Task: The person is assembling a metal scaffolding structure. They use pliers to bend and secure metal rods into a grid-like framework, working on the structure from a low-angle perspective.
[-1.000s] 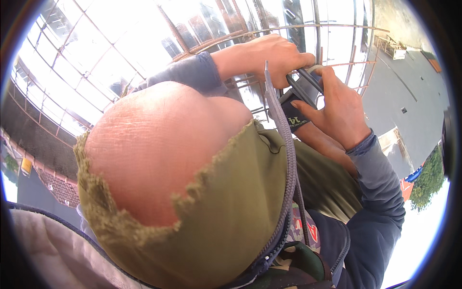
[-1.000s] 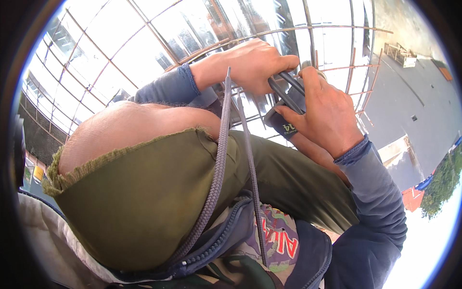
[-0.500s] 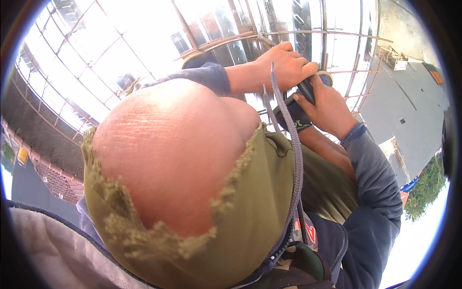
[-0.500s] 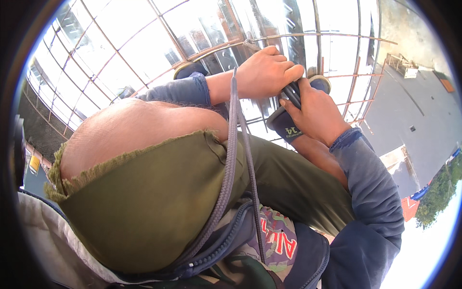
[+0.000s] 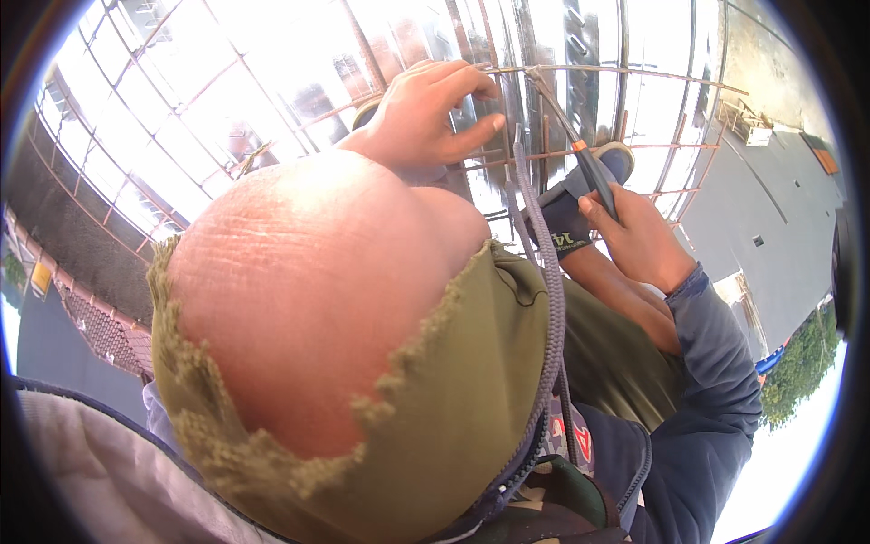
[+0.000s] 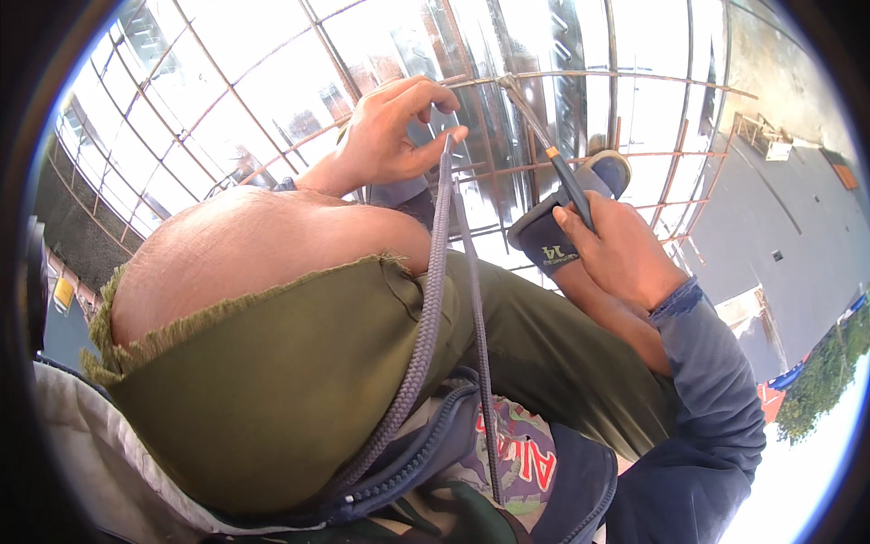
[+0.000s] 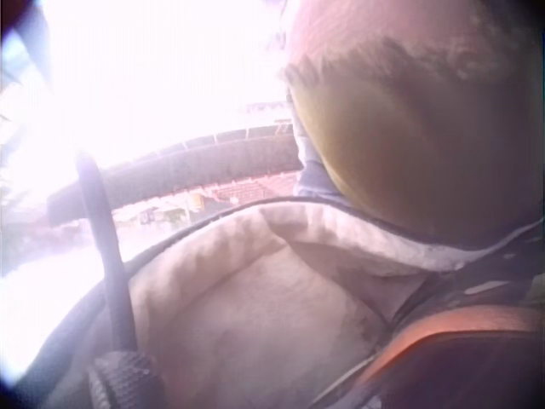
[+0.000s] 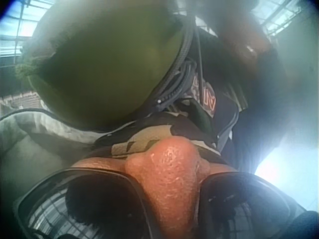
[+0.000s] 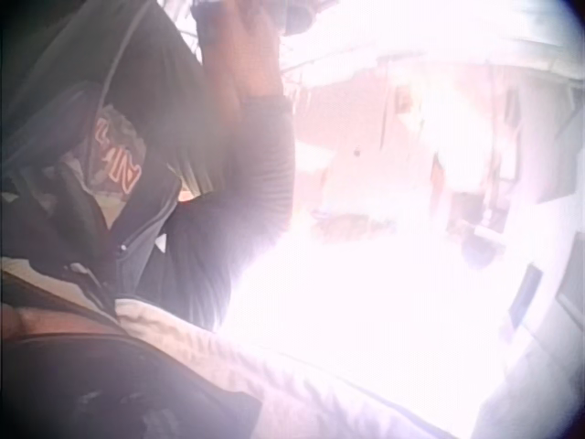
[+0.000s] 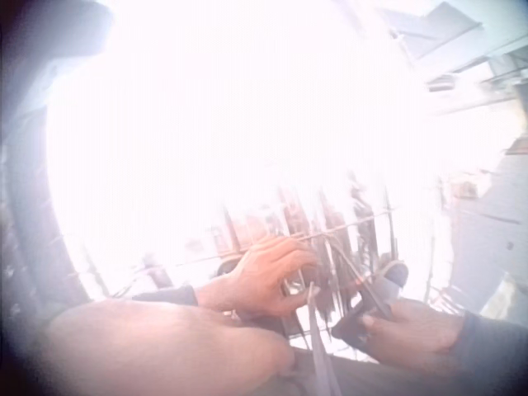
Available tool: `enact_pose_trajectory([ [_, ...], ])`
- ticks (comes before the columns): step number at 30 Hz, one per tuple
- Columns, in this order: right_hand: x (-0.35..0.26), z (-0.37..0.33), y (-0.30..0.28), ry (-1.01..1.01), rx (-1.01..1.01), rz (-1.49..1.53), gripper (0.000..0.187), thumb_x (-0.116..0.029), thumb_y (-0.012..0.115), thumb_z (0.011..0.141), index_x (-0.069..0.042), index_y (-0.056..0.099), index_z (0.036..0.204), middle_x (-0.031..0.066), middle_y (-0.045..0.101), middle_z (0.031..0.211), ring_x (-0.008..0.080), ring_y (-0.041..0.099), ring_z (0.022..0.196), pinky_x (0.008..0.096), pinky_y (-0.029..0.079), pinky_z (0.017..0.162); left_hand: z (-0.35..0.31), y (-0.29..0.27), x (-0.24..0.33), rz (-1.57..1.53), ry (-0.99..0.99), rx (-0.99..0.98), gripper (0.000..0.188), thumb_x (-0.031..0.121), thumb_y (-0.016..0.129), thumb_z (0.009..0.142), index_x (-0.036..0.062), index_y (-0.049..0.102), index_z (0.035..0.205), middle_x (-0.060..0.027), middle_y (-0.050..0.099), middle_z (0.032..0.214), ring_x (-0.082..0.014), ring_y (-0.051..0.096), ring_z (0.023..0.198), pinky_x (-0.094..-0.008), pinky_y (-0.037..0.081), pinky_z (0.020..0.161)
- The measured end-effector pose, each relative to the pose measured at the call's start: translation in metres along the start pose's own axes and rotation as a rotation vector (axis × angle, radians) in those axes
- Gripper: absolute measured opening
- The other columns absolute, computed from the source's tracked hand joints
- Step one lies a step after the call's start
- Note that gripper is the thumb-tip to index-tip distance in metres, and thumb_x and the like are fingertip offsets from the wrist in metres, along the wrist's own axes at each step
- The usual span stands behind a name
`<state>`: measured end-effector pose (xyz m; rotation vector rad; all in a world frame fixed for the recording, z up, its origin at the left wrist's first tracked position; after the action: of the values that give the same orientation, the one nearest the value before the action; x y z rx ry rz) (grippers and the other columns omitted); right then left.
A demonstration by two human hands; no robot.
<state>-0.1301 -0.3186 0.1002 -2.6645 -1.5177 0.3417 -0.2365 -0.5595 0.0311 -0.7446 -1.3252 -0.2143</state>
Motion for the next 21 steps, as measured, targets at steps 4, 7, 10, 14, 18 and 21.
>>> enact_pose_trajectory([
  [4, -0.026, 0.008, -0.026, -0.420, 0.268, -0.368, 0.029, -0.030, 0.067, 0.108, -0.002, 0.061, 0.108, 0.0179, 0.063, 0.096, 0.0433, 0.068, 0.087, 0.0545, 0.054, 0.076, -0.016, -0.027, -0.049, 0.017, -0.369, 0.187, 0.017, 0.020, 0.079, 0.100, 0.0069, 0.074, 0.109, -0.0015, 0.072, 0.086, -0.0094, 0.064, 0.073, -0.0269, 0.052, 0.064],
  [7, -0.007, 0.044, -0.018, -0.428, 0.249, -0.575, 0.028, -0.031, 0.068, 0.107, -0.003, 0.062, 0.108, 0.0176, 0.064, 0.098, 0.0422, 0.069, 0.089, 0.0530, 0.056, 0.077, -0.008, -0.033, -0.059, -0.054, -0.486, 0.229, 0.019, 0.023, 0.077, 0.101, 0.0057, 0.074, 0.108, -0.0016, 0.072, 0.084, -0.0101, 0.062, 0.071, -0.0281, 0.052, 0.066],
  [10, 0.010, 0.052, -0.017, -0.307, 0.249, -0.626, 0.026, -0.029, 0.068, 0.106, -0.003, 0.061, 0.108, 0.0170, 0.064, 0.098, 0.0406, 0.070, 0.087, 0.0523, 0.057, 0.078, 0.003, -0.037, -0.061, -0.047, -0.476, 0.208, 0.021, 0.025, 0.077, 0.099, 0.0060, 0.074, 0.107, -0.0069, 0.077, 0.092, -0.0177, 0.068, 0.072, -0.0351, 0.055, 0.069],
  [14, -0.006, 0.050, -0.020, -0.435, 0.280, -0.663, 0.024, -0.026, 0.068, 0.105, -0.004, 0.060, 0.108, 0.0171, 0.065, 0.097, 0.0407, 0.070, 0.084, 0.0530, 0.056, 0.074, -0.010, -0.036, -0.057, 0.037, -0.424, 0.162, 0.021, 0.023, 0.077, 0.100, 0.0044, 0.074, 0.109, -0.0066, 0.074, 0.087, -0.0158, 0.066, 0.072, -0.0332, 0.055, 0.069],
  [18, -0.005, 0.045, -0.042, -0.498, 0.309, -0.650, 0.025, -0.028, 0.069, 0.104, -0.004, 0.061, 0.104, 0.0176, 0.065, 0.093, 0.0429, 0.069, 0.080, 0.0541, 0.056, 0.072, 0.004, -0.010, -0.055, 0.080, -0.327, 0.079, 0.021, 0.024, 0.077, 0.098, 0.0058, 0.072, 0.106, -0.0106, 0.074, 0.094, -0.0268, 0.072, 0.078, -0.0426, 0.057, 0.076],
  [21, -0.007, 0.018, -0.051, -0.525, 0.271, -0.647, 0.029, -0.031, 0.072, 0.103, -0.003, 0.062, 0.101, 0.0181, 0.064, 0.090, 0.0414, 0.070, 0.080, 0.0533, 0.056, 0.071, 0.007, 0.012, -0.054, 0.219, -0.308, -0.065, 0.025, 0.033, 0.073, 0.101, 0.0085, 0.070, 0.107, -0.0118, 0.076, 0.101, -0.0354, 0.072, 0.102, -0.0481, 0.057, 0.090],
])
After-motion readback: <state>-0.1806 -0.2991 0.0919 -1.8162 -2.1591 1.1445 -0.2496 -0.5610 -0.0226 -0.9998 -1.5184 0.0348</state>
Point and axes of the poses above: each hand's wrist, its own z-axis towards the middle knuckle, its own y-axis out of the palm, x = y × z, the point moved 9 cm from there along z, towards the middle knuckle
